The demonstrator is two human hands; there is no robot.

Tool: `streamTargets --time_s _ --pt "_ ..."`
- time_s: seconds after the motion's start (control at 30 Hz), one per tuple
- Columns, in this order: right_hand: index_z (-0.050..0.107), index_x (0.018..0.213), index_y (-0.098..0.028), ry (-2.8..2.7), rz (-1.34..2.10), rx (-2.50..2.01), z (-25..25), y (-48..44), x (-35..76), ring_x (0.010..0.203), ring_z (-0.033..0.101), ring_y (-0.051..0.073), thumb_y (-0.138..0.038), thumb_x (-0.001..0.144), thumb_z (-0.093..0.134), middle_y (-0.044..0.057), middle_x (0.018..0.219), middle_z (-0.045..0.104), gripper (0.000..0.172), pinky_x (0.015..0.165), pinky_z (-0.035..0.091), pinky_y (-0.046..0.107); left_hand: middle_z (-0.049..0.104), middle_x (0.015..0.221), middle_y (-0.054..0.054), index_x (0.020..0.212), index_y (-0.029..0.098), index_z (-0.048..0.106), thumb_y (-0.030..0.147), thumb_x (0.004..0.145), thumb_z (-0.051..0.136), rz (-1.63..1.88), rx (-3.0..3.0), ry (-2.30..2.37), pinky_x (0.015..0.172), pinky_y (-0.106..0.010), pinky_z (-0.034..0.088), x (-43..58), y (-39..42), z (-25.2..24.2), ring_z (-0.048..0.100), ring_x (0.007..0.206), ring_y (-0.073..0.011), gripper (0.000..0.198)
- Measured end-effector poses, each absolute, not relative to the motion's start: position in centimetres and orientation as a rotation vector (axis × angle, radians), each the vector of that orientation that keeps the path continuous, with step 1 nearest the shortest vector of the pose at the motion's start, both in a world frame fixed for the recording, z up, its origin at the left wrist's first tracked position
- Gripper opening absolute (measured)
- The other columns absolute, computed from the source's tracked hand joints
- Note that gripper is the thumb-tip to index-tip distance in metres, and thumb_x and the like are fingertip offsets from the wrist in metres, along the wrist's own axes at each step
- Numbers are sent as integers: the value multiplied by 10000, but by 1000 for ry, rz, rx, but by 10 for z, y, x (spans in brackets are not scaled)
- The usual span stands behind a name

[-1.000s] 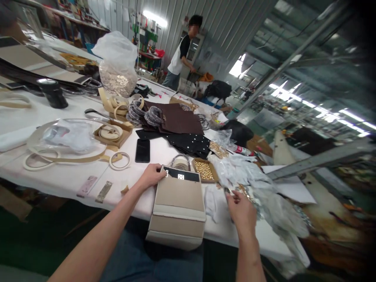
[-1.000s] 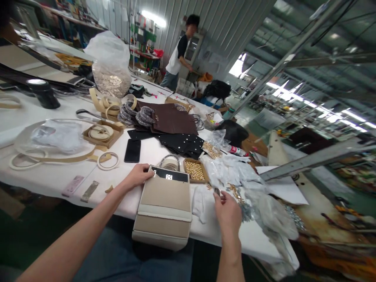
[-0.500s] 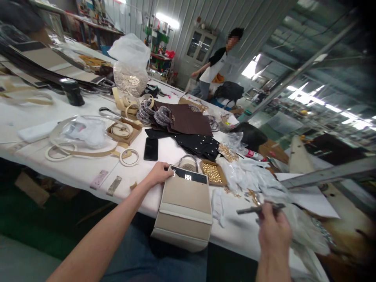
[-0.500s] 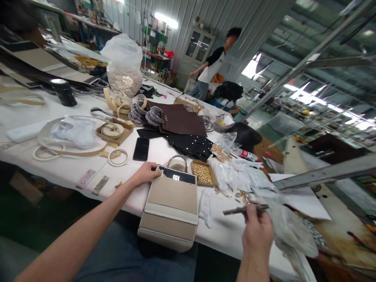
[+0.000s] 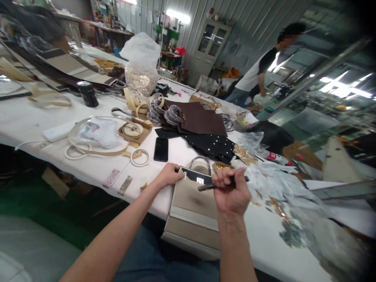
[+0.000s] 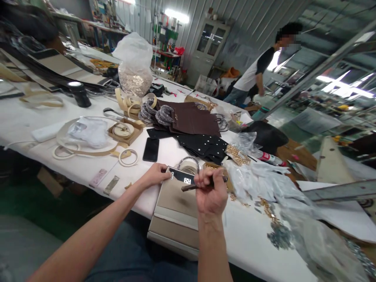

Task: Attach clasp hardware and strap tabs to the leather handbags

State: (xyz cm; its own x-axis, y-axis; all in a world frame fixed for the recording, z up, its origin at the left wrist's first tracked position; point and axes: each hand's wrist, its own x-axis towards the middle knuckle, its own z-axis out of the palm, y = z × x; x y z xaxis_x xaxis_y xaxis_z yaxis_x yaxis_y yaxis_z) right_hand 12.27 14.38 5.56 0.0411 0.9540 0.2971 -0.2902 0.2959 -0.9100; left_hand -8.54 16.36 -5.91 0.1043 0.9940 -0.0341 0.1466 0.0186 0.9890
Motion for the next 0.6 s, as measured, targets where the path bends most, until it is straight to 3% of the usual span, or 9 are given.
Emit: streamTargets --time_s 0.2,0.27,0.37,0.6 --pt "680 888 -230 -1155 1054 -924 41 157 78 439 297 96 -619 1119 644 -80 568 390 454 427 233 255 474 632 38 660 170 632 323 780 661 1037 1316 1248 568 -279 235 -85 167 -65 394 622 -121 197" --pt "581 734 -229 -1195 903 -900 34 159 67 455 355 98 -566 1119 674 -66 568 397 520 444 255 261 472 626 38 654 168 635 315 773 657 1048 1323 1246 568 -278 236 -85 167 -66 397 620 -121 191" --pt "423 625 -239 -1212 820 -768 23 163 54 455 333 92 -517 1119 692 -77 545 334 627 454 262 260 457 619 43 658 168 639 303 763 648 1068 1335 1220 574 -274 246 -86 167 -67 389 616 -119 172" --pt "400 607 -229 -1187 832 -697 5 168 39 438 322 83 -510 1129 677 -86 530 320 655 453 268 255 416 599 51 612 183 562 313 778 643 1068 1338 1245 580 -282 235 -87 163 -61 369 606 -114 225"
